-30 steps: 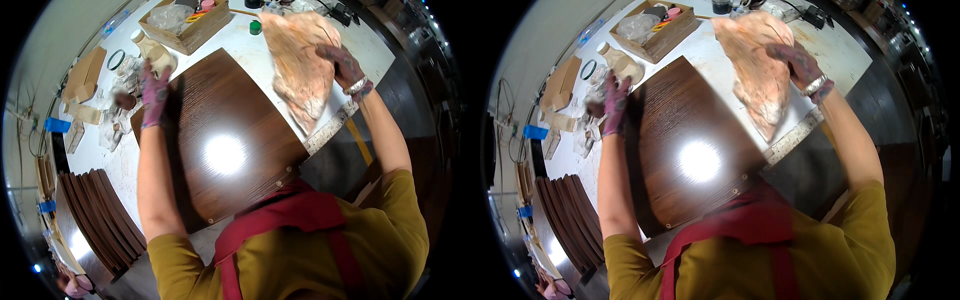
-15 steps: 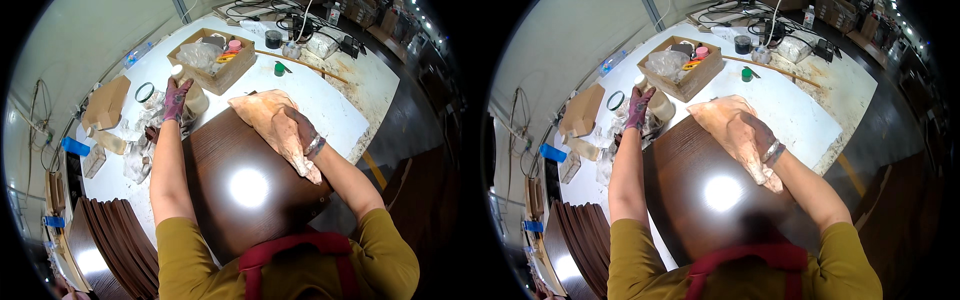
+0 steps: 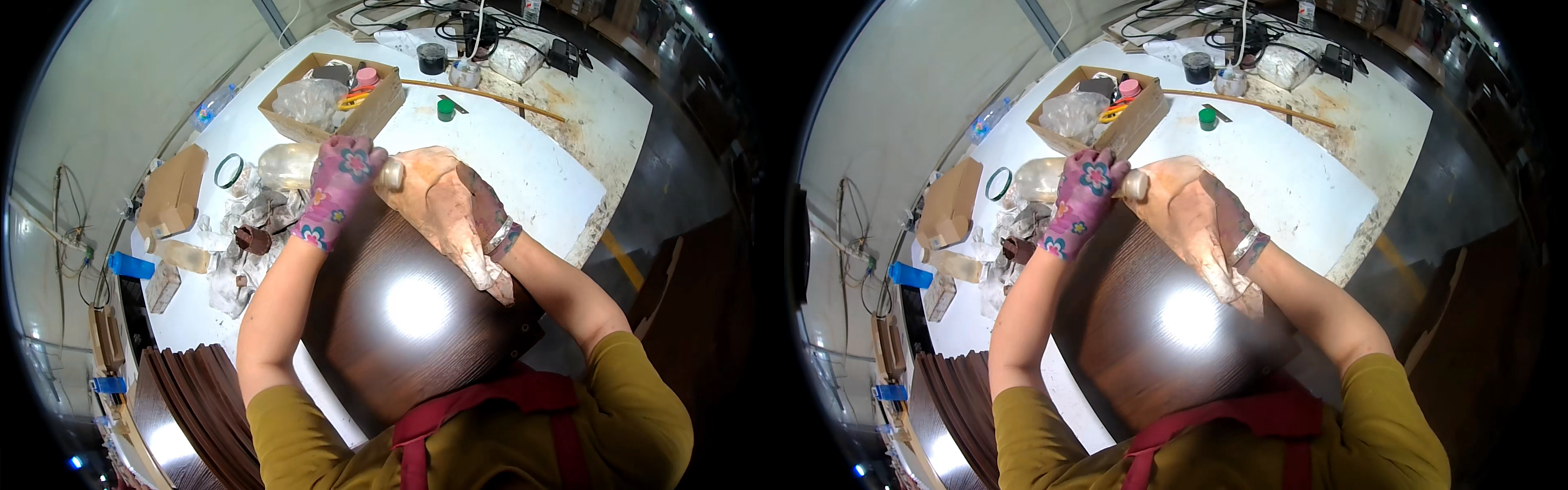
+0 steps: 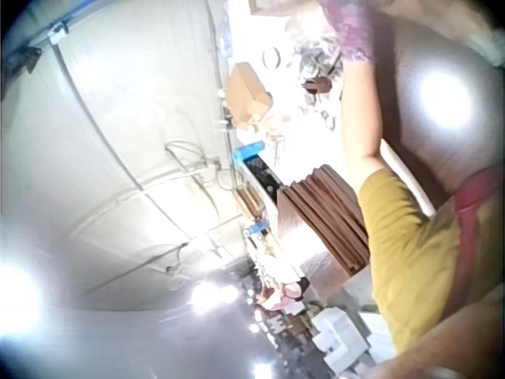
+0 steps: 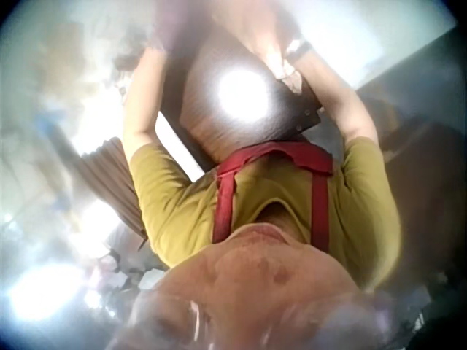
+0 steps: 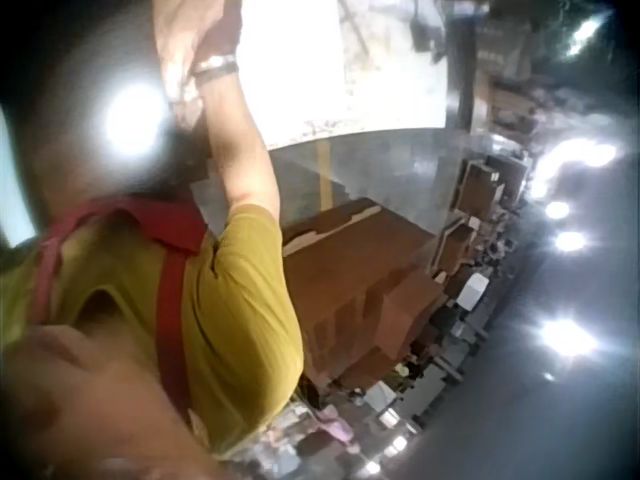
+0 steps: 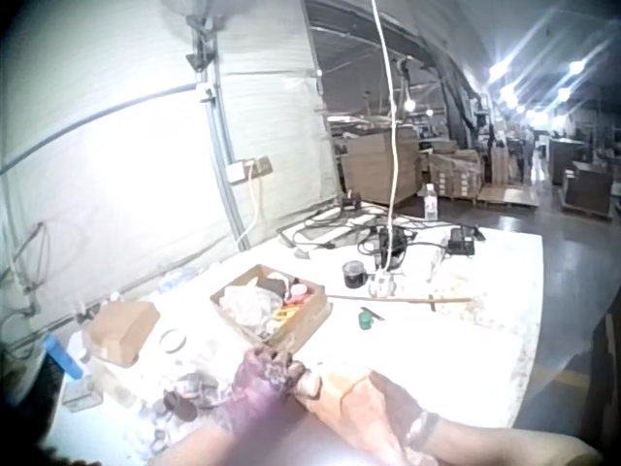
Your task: The person cleans wooden furniture panels by hand using a cloth. They wipe the surface and edges of each panel, occasionally applying a liquid from a bottle to the cloth, and move completed panels into a stack.
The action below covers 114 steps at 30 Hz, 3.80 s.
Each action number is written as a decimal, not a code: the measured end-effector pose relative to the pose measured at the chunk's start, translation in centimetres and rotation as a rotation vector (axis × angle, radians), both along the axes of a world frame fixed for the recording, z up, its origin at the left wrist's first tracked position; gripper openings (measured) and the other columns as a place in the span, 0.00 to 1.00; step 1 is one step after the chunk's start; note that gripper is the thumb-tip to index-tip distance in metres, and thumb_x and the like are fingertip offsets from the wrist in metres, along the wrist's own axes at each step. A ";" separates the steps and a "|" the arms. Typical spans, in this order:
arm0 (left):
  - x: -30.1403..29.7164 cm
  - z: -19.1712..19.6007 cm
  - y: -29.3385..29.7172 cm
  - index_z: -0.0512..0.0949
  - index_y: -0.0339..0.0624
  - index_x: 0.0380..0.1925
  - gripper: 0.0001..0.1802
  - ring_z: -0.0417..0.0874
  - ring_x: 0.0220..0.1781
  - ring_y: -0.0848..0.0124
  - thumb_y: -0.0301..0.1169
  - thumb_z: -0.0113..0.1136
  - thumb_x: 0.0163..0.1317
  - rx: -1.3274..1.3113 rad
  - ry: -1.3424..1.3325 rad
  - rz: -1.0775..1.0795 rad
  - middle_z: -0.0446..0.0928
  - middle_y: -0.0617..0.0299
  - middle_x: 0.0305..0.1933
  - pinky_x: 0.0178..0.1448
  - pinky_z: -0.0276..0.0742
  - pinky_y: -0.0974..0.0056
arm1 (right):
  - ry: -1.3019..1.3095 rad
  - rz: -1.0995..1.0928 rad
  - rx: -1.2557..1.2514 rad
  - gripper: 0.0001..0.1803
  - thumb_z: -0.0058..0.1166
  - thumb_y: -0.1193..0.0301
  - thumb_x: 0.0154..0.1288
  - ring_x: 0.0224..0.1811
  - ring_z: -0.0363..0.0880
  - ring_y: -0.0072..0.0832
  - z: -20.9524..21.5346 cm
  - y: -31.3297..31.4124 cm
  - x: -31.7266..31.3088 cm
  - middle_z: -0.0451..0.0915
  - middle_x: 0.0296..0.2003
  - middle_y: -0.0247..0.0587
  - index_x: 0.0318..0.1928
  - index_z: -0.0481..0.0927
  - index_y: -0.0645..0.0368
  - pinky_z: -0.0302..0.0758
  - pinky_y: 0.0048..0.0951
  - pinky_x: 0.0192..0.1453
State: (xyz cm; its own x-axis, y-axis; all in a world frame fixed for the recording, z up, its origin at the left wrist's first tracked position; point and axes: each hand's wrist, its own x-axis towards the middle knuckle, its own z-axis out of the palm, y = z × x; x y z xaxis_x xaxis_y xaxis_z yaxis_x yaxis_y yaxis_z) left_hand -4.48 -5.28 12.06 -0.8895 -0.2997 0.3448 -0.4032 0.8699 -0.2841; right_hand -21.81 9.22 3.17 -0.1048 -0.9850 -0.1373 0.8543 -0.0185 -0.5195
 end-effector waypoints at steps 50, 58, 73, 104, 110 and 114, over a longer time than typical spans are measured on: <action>6.4 -5.6 -10.3 0.60 0.35 0.66 0.46 0.72 0.65 0.53 0.49 0.69 0.54 0.947 0.927 0.539 0.70 0.44 0.63 0.67 0.66 0.57 | 0.209 -0.188 0.061 0.29 0.38 0.51 0.74 0.56 0.74 0.34 7.8 8.9 -11.6 0.74 0.55 0.45 0.62 0.67 0.61 0.74 0.35 0.60; 6.5 -9.9 0.9 0.71 0.43 0.58 0.27 0.77 0.55 0.48 0.49 0.52 0.68 0.414 -0.182 0.547 0.76 0.44 0.52 0.63 0.67 0.50 | 2.157 0.065 -0.321 0.25 0.55 0.64 0.63 0.47 0.78 0.40 2.3 8.9 -4.3 0.72 0.52 0.43 0.61 0.71 0.42 0.77 0.35 0.52; 3.6 -6.8 3.9 0.77 0.40 0.42 0.23 0.81 0.47 0.52 0.50 0.51 0.66 0.484 0.224 0.648 0.80 0.48 0.42 0.51 0.74 0.51 | 2.091 -0.043 -0.209 0.22 0.59 0.71 0.60 0.47 0.79 0.46 1.9 -2.2 -3.1 0.72 0.51 0.49 0.56 0.76 0.43 0.78 0.41 0.50; 3.2 -7.3 3.9 0.78 0.41 0.48 0.24 0.80 0.49 0.52 0.50 0.50 0.67 0.502 0.205 0.624 0.80 0.46 0.44 0.55 0.73 0.52 | 2.012 0.041 0.140 0.16 0.48 0.57 0.66 0.45 0.79 0.44 2.7 -10.0 -6.3 0.79 0.41 0.49 0.45 0.82 0.50 0.75 0.38 0.52; 3.9 -8.3 4.1 0.78 0.39 0.48 0.25 0.80 0.48 0.50 0.50 0.50 0.67 0.452 0.218 0.607 0.80 0.45 0.44 0.55 0.73 0.51 | 2.228 0.074 -0.332 0.12 0.54 0.63 0.63 0.41 0.82 0.42 2.8 2.1 -1.6 0.75 0.53 0.43 0.46 0.80 0.46 0.78 0.36 0.48; 3.7 -9.0 3.8 0.77 0.40 0.49 0.24 0.80 0.49 0.51 0.49 0.50 0.67 0.377 0.263 0.589 0.80 0.46 0.44 0.55 0.72 0.51 | 2.155 0.179 -0.426 0.15 0.55 0.65 0.62 0.48 0.80 0.38 2.9 13.7 -5.6 0.75 0.53 0.41 0.50 0.80 0.43 0.78 0.34 0.50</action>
State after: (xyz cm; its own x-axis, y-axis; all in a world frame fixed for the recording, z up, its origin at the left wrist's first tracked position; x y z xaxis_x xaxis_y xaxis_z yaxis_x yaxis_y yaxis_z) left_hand -0.74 -1.44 3.10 -0.4476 -0.8409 0.3042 -0.8459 0.5084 0.1609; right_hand -27.43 22.94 6.09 0.3119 -0.9301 0.1938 -0.8442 -0.3649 -0.3926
